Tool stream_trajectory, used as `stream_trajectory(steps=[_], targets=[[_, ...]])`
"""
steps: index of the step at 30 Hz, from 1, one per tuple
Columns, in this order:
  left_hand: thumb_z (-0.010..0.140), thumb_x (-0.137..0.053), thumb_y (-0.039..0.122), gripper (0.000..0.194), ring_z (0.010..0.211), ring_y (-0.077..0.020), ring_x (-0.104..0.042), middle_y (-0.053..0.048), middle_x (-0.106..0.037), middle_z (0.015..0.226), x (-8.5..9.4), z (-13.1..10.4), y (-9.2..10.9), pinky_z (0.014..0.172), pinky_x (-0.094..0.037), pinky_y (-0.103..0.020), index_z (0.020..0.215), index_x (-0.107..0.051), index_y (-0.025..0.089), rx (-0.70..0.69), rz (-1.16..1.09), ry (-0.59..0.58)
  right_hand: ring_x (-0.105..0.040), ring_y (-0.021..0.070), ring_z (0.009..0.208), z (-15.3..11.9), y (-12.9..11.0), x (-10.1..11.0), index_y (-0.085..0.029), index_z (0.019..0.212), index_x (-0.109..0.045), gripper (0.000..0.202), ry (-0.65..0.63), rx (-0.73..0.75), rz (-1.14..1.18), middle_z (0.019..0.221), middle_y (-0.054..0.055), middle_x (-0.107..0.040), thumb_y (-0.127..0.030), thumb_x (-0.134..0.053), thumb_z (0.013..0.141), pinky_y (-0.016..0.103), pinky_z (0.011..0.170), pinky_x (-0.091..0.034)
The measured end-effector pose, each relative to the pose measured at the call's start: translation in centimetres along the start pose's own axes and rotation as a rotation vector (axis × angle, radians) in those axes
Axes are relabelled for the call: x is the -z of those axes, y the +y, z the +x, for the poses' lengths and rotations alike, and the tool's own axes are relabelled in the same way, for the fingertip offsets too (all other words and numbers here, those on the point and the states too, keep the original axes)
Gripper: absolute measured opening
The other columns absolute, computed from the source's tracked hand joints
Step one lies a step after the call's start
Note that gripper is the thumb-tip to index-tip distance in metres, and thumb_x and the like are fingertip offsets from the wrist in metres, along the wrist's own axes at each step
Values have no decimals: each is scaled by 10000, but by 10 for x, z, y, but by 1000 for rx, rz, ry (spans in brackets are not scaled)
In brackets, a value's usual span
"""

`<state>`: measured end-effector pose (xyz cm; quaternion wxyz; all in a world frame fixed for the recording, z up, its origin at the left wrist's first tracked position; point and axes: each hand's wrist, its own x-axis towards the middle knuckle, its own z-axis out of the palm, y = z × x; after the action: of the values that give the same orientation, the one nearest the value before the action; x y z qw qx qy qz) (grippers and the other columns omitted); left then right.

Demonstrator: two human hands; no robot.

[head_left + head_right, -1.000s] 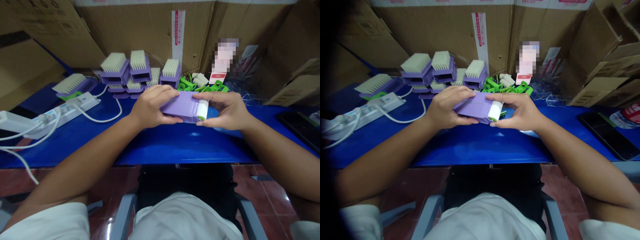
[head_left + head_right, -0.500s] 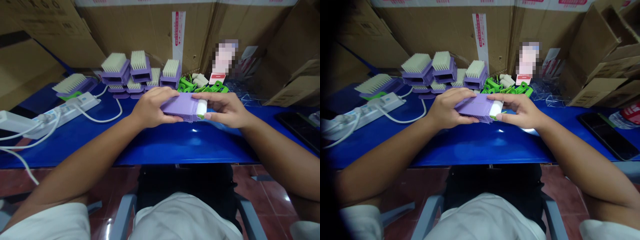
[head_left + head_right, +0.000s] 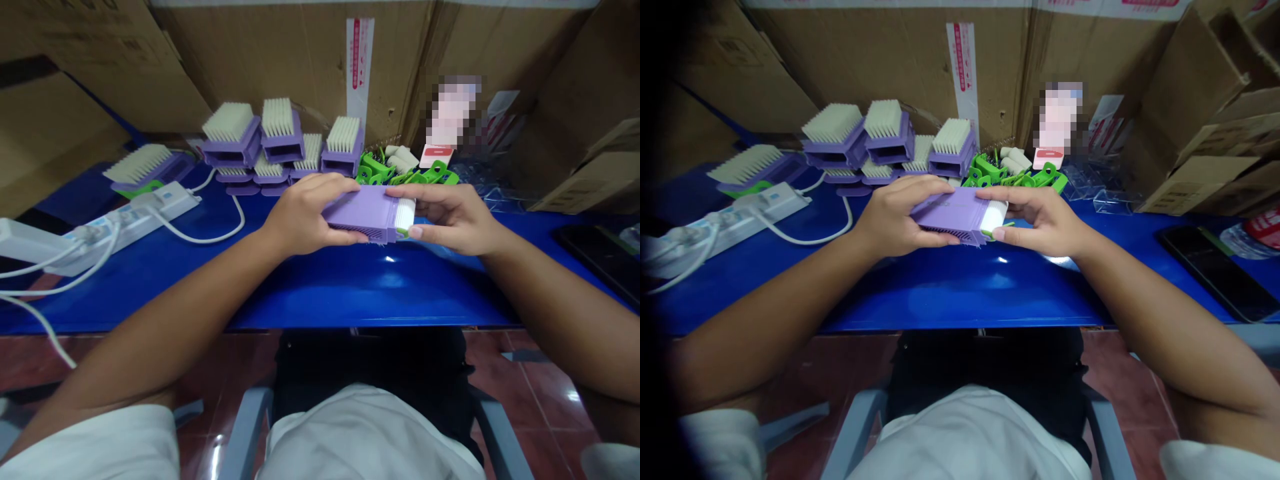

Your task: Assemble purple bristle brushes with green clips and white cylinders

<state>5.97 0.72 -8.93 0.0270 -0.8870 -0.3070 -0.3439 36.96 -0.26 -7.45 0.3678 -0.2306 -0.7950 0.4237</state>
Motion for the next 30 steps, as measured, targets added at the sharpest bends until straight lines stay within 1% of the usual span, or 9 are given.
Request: stream_trajectory(steps=[5,9,12,14,17,19,24,27,30], targets=[[832,-893,752,781,1297,-346,-757,-99,-801,1367,-1,0,-1,1185,-571,-500,1396,-722,240,7,3,-8,-828,281,1133,0,3,2,-302,1439,-807,595,-11,-8,-6,1387,84,-828,-432,-971,882,466,1062,-685],[837,-875,773,788,1286,-353,-751,-100,-798,1362,-1,0,-2,1181,-561,-521,1396,-717,241,14,24,-17,-813,302,1208,1,7,0,-297,1511,-740,730,12,-13,-21,1452,98,-792,-501,-984,854,467,1072,-682],[860,-822,828,821,1301,-374,-732,-125,-776,1397,0,1,-2,1180,-541,-556,1412,-700,233,15,46,9,-768,348,1337,2,12,-4,-328,1564,-682,941,82,15,-53,1510,93,-756,-552,-1055,729,510,1149,-649],[865,-765,896,871,1312,-386,-709,-136,-753,1431,0,1,-2,1179,-520,-591,1429,-684,238,34,82,33,-729,381,1406,4,15,-7,-338,1552,-685,1018,143,31,-88,1551,94,-727,-558,-1092,646,545,1191,-626],[849,-682,990,943,1325,-382,-668,-119,-724,1462,1,1,-1,1175,-494,-621,1460,-657,271,68,158,58,-690,407,1461,4,15,-12,-339,1514,-711,973,210,38,-144,1565,99,-717,-560,-1089,645,577,1218,-609],[856,-648,1007,953,1336,-382,-650,-117,-715,1462,2,0,1,1178,-486,-622,1479,-640,286,62,190,70,-707,410,1435,3,12,-14,-339,1501,-725,928,235,42,-186,1532,98,-741,-550,-1077,669,591,1216,-612],[873,-694,951,947,1377,-425,-637,-165,-687,1486,2,0,7,1216,-465,-623,1541,-602,286,62,177,67,-810,407,1189,-1,-2,-16,-352,1387,-813,796,320,93,-340,1346,73,-843,-417,-1088,643,624,1108,-674],[826,-759,938,1016,1385,-456,-636,-183,-680,1494,-1,0,7,1230,-456,-641,1564,-589,261,85,163,69,-823,396,1118,0,-5,-12,-349,1377,-820,774,284,85,-343,1326,74,-851,-415,-1085,653,640,1078,-675],[822,-783,914,1032,1360,-451,-656,-184,-690,1479,-7,-1,2,1213,-477,-633,1575,-584,237,76,161,56,-807,375,1191,2,-2,-4,-310,1434,-780,865,190,26,-274,1448,103,-797,-532,-1081,654,578,1039,-694]])
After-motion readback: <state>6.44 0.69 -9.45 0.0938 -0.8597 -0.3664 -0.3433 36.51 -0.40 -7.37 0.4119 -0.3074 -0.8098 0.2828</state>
